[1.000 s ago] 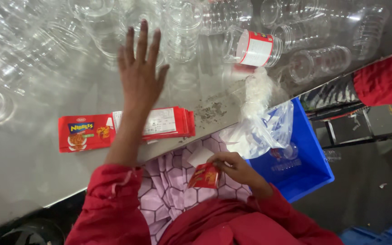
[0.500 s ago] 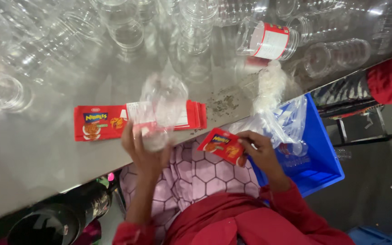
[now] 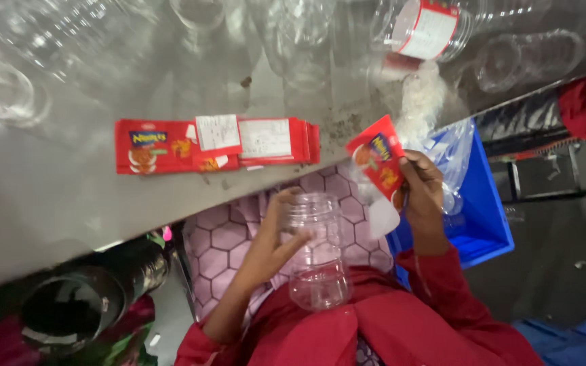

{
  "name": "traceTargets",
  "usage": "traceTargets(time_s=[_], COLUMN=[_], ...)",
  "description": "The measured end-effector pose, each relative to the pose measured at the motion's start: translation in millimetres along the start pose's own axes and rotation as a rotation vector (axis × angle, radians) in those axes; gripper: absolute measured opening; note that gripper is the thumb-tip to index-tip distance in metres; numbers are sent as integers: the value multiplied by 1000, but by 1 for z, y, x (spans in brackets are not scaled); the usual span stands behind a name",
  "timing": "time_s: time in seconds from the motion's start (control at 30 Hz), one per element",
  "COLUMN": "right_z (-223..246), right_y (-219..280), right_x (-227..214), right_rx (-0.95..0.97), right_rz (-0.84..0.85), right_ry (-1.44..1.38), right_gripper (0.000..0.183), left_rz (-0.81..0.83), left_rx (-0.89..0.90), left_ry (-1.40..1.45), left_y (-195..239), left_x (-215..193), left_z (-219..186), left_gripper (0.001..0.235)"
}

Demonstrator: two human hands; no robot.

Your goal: The person labels plastic jars by hand. The person removes a label from a strip, applies it to the side of a jar, and then places the jar back onto a table.

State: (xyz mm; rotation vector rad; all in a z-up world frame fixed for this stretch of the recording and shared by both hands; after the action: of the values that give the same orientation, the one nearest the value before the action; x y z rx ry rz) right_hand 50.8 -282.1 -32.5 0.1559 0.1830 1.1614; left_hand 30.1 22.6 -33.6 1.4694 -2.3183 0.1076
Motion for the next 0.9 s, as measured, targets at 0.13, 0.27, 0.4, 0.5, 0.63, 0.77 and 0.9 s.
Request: traceTargets(time_s=[0.13,0.27,0.4,0.5,0.63,0.77,0.9], right_z=[6,35,45,44,40,29,15], right_y=[49,78,77,76,74,65,43], right_x=[42,66,67,62,58,53,43], right_rx=[-211,-709,-733,-680,-711,-745,-748], right_rz=[411,498,441,416,414,440,497], right_ry=[450,645,658,687,653,708,737], right_gripper=[8,25,23,23,22,22,19], left_rz=[-132,110,274,293,291,292,132], left_rx=[-17,-44,-32,5,28,0,-154], left_ry=[-229,45,79,97,8,57,441], left_y=[1,0,7,7,8,6,4], left_x=[0,-13,-13,-13,-14,-23,-36], left_z=[33,29,9,1,0,17,58], left_gripper=[60,76,96,88,89,87,70])
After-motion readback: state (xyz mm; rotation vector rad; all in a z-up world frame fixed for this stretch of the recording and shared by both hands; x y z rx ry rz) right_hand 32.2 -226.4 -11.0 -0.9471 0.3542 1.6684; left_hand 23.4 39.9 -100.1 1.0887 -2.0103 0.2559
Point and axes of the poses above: each hand's wrist, its own y-axis away from the middle knuckle, its own x-axis out of the palm, z = x × y, the point moved 3 cm from there along -y, towards the middle knuckle, and after that the axes turned 13 degrees about y, right-handed, at the moved point
